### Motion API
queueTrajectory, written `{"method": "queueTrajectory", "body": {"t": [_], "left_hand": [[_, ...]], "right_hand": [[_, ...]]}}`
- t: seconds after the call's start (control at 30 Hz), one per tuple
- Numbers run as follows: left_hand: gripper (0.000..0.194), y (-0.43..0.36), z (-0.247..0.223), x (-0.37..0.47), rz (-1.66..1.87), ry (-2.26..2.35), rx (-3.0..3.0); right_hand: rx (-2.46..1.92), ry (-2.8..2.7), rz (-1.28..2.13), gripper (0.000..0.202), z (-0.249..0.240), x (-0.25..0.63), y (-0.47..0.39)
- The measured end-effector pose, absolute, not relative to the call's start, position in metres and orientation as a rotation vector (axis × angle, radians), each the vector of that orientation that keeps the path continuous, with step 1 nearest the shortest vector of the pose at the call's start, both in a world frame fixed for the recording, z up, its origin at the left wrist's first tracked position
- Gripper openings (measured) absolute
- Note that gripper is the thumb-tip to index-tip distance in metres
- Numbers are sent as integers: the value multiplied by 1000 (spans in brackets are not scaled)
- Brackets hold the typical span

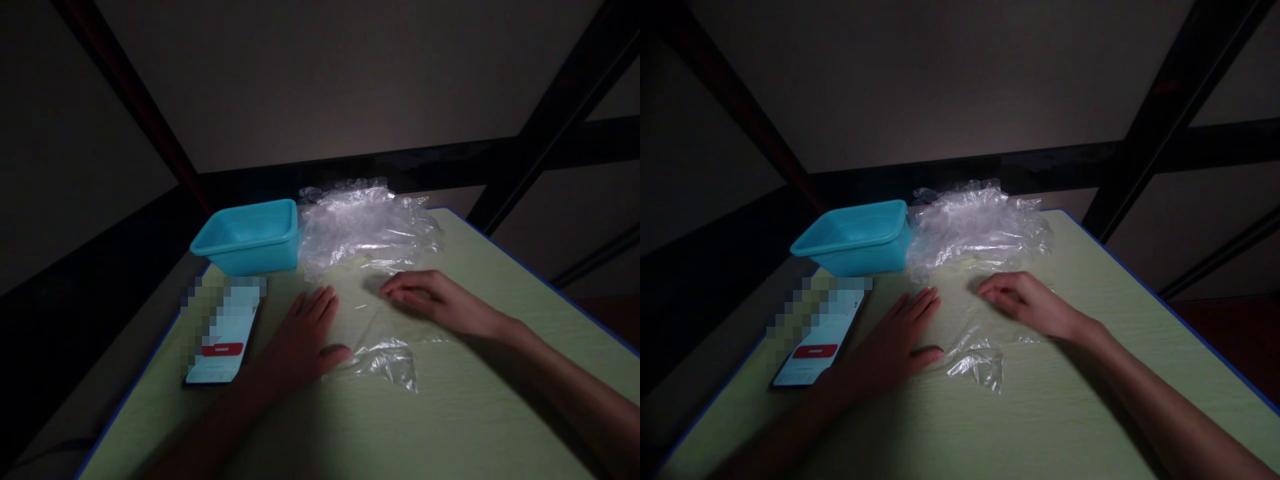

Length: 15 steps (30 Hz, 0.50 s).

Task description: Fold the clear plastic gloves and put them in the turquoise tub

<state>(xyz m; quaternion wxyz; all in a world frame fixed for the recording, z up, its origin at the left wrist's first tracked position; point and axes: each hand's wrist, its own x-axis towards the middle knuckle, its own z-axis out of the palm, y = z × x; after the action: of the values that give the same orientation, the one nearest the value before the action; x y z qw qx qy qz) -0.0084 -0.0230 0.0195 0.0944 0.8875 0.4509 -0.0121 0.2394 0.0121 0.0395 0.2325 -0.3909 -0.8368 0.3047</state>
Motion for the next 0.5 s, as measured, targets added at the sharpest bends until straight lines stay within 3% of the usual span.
{"method": "queueTrajectory", "body": {"t": [0.1, 0.2, 0.5], "left_hand": [[74, -20, 16, -9, -11, 1328, 2643], [80, -20, 12, -10, -7, 1317, 2658], [92, -21, 13, -11, -61, 1338, 2626]], "right_hand": [[-794, -2370, 1216, 27, 38, 219, -1], [-702, -2397, 1368, 30, 36, 214, -6], [-916, -2409, 1778, 39, 47, 234, -7]]}}
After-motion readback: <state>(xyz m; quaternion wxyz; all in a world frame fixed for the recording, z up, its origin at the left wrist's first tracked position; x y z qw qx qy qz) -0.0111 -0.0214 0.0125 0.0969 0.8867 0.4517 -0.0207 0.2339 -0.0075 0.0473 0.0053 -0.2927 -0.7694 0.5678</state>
